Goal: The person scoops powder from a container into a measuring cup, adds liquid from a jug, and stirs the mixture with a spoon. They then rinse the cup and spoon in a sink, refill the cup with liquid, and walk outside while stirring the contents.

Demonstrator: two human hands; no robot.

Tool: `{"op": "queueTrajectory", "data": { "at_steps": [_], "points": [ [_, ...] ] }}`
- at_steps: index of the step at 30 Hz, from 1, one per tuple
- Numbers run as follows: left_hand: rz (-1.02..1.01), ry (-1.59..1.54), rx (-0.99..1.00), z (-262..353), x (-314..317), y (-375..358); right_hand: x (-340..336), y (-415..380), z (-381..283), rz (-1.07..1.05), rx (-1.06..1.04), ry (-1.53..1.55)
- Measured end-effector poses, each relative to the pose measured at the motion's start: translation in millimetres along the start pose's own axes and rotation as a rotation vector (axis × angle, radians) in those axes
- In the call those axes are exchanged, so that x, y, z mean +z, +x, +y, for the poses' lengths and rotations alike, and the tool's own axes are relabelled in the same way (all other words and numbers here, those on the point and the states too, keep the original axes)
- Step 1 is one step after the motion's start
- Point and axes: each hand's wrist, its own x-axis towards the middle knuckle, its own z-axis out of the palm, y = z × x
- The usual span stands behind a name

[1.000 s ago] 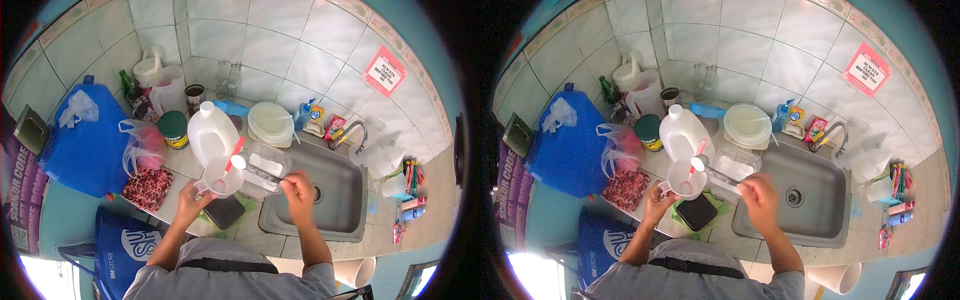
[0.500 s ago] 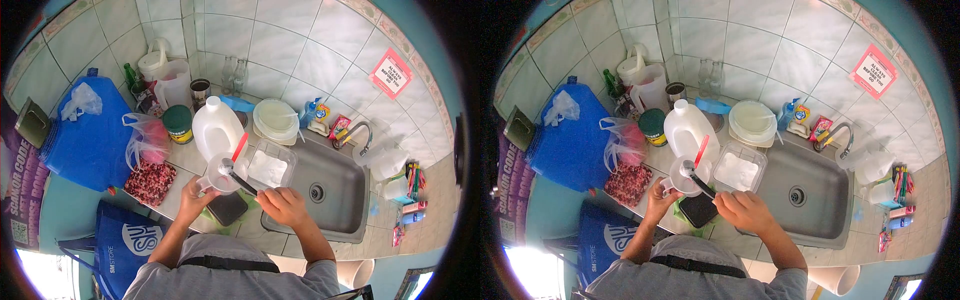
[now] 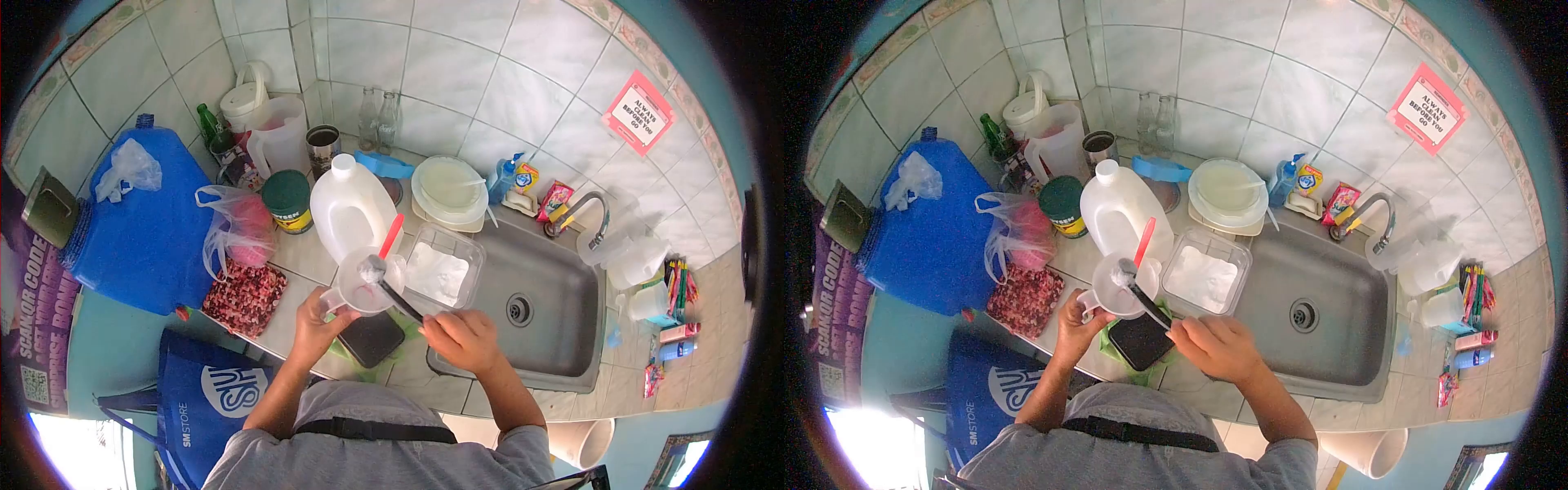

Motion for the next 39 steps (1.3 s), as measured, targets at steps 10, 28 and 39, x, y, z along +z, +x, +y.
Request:
{"op": "queueTrajectory", "data": {
  "at_steps": [10,28,39],
  "points": [
    [0.159,-0.006,0.009,-15.4,-19.9,-13.0,-7.3,-3.4,19.6,0.215,0.719,0.366],
    [0.419,-0.036,-0.055,-139.8,-43.2,-25.5,13.7,-9.9,10.7,-0.056,0.449,-0.157],
    [0.428,0.301,-0.034,-143.5,-54.2,-37.8,115.7,-88.2,-57.1,-0.475,0.761,0.347]
  ]
}}
